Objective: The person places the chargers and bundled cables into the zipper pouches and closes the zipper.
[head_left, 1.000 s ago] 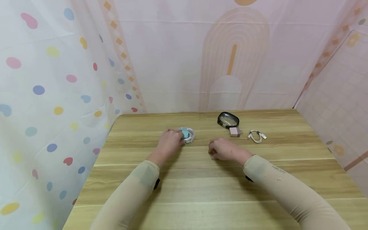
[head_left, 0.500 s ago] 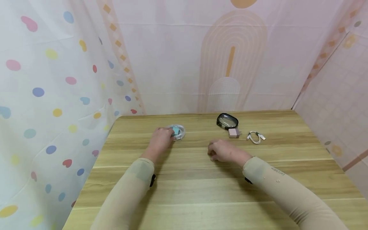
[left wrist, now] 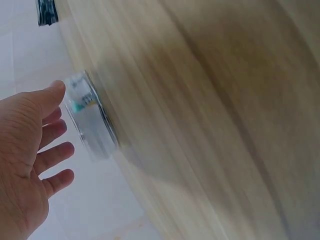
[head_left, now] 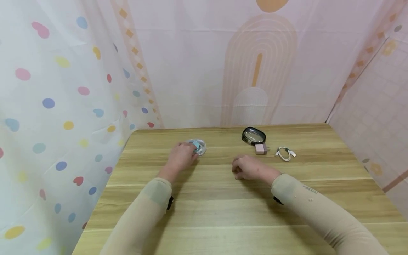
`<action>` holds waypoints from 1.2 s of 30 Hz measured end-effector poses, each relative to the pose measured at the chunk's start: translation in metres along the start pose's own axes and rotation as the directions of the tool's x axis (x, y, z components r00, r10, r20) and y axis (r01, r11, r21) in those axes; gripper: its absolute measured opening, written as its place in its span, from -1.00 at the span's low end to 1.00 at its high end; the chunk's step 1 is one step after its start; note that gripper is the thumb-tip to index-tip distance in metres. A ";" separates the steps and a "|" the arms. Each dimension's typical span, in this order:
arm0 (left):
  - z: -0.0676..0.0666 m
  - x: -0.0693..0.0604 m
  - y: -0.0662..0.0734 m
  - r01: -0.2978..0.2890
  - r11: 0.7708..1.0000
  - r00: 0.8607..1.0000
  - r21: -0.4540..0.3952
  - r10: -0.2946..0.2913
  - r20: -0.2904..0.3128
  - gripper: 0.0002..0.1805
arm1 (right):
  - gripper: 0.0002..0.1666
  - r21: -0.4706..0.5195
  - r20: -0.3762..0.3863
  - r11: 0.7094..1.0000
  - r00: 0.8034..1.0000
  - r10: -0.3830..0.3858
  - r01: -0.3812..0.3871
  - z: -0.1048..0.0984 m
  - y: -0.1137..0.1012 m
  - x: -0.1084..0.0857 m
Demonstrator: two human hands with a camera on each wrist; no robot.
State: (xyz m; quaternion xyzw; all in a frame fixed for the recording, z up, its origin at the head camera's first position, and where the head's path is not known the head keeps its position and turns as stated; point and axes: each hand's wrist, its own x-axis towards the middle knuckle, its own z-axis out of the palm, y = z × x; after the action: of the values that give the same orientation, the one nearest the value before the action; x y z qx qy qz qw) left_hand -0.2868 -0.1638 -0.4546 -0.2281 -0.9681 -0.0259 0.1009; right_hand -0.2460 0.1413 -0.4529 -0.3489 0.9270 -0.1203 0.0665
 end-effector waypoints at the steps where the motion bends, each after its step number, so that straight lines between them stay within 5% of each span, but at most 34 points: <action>1: 0.000 0.000 0.003 -0.005 1.000 1.000 0.000 0.005 0.000 -0.74 | -0.77 -0.003 0.002 1.000 1.000 0.002 -0.002 0.000 0.001 0.000; 10: 0.002 -0.002 0.025 -0.088 0.995 0.996 -0.041 0.087 -0.034 -0.75 | -0.72 -0.009 -0.058 0.997 0.995 0.078 -0.079 0.003 0.004 0.004; 15: 0.004 0.002 0.034 -0.096 0.993 0.995 -0.065 0.097 0.008 -0.67 | -0.62 -0.049 -0.045 0.992 0.993 0.110 -0.112 0.002 0.003 0.004; 20: 0.003 0.020 0.051 -0.104 0.991 0.990 -0.088 0.112 0.091 -0.53 | -0.58 -0.102 -0.001 0.989 0.995 0.104 -0.104 0.001 -0.002 -0.002; 25: 0.004 0.047 0.081 -0.140 0.988 0.973 -0.059 0.149 0.179 -0.40 | -0.54 -0.113 0.009 0.989 0.995 0.095 -0.093 0.003 -0.001 -0.014; 31: 0.010 0.069 0.113 -0.166 0.985 0.962 -0.049 0.173 0.211 -0.29 | -0.57 -0.121 -0.004 0.989 0.996 0.091 -0.091 0.005 0.002 -0.027; 36: 0.010 0.079 0.126 -0.158 0.987 0.962 -0.032 0.161 0.222 -0.20 | -0.56 -0.117 -0.027 0.986 0.993 0.117 -0.119 0.005 0.005 -0.036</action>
State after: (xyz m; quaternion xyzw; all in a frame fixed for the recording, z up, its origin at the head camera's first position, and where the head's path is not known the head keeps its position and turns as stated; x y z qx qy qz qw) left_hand -0.3014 -0.0160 -0.4471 -0.3074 -0.9515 0.0013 -0.0084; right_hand -0.2212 0.1676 -0.4578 -0.2956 0.9522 -0.0644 0.0434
